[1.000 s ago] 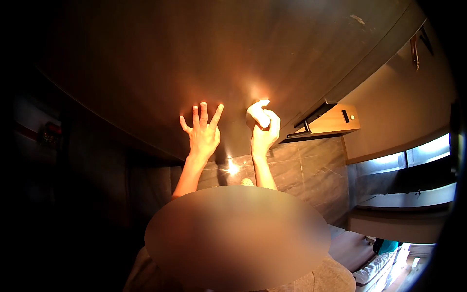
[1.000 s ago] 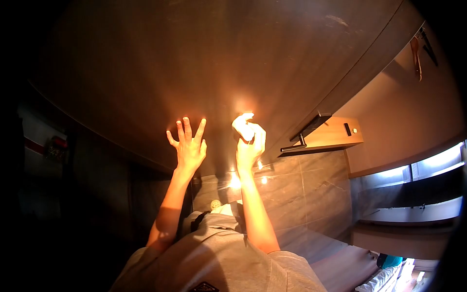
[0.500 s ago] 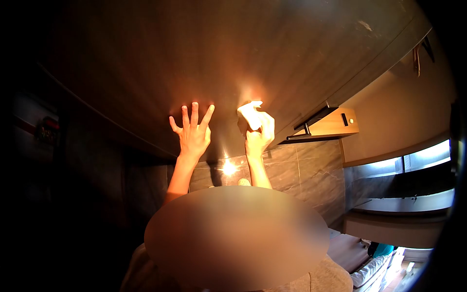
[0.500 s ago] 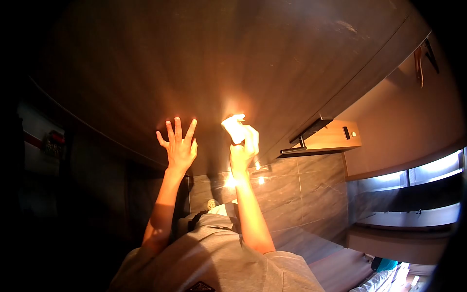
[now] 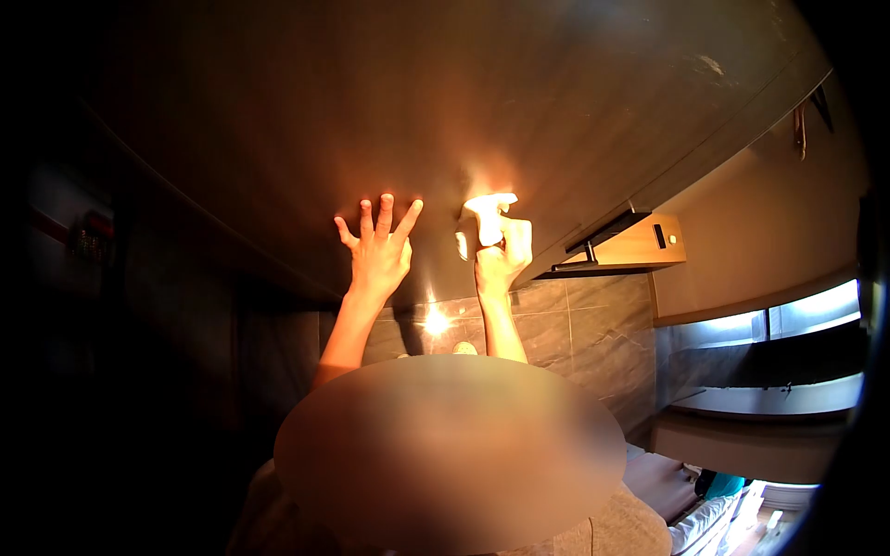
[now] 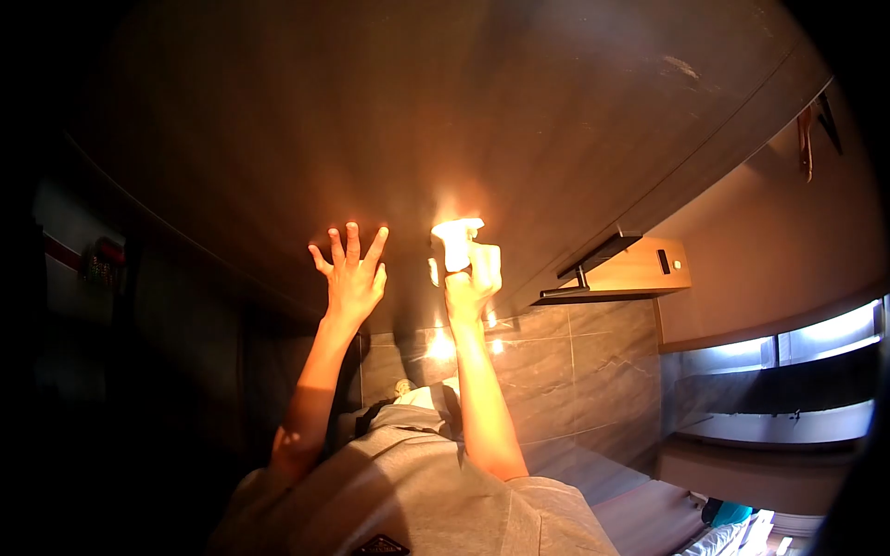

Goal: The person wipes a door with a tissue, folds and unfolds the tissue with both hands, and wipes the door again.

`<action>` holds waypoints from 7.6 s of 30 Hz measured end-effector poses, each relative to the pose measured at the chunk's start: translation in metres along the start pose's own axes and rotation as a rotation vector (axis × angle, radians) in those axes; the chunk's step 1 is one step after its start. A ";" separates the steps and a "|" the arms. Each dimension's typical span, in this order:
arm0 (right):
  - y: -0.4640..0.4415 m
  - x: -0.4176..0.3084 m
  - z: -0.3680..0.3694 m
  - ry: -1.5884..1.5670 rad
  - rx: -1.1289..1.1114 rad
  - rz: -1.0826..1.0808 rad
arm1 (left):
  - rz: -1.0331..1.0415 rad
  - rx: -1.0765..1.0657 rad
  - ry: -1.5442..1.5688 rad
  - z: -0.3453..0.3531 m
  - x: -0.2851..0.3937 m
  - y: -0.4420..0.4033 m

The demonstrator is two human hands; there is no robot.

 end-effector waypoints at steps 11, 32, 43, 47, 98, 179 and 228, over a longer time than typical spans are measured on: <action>0.031 -0.005 0.025 -0.062 -0.164 -0.079 | 0.025 -0.038 0.100 -0.026 -0.009 0.004; 0.070 0.020 0.066 0.163 -0.307 -0.512 | -0.007 0.099 0.171 -0.035 -0.012 -0.013; 0.044 0.028 0.036 0.240 -0.424 -0.569 | 0.015 0.031 0.050 -0.034 -0.018 -0.012; 0.008 0.046 0.014 0.108 -0.046 -0.197 | -0.033 -0.060 0.069 -0.034 -0.017 -0.012; -0.002 0.048 -0.057 -0.022 -0.391 -0.090 | -0.452 0.096 0.193 -0.009 0.056 -0.022; 0.005 0.023 -0.019 0.105 -0.441 -0.256 | 0.240 0.268 -0.107 -0.030 0.052 -0.064; 0.003 0.021 -0.028 0.073 -0.549 -0.206 | 0.134 0.338 -0.005 -0.028 0.022 -0.054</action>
Point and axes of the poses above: each hand's wrist, its own y-axis away from the middle knuckle, its own z-axis out of the palm, x = y × z, the point moved 4 cm from there along -y, towards the middle knuckle, and after that the axes turned 2 degrees about y, right-handed, at the moved point
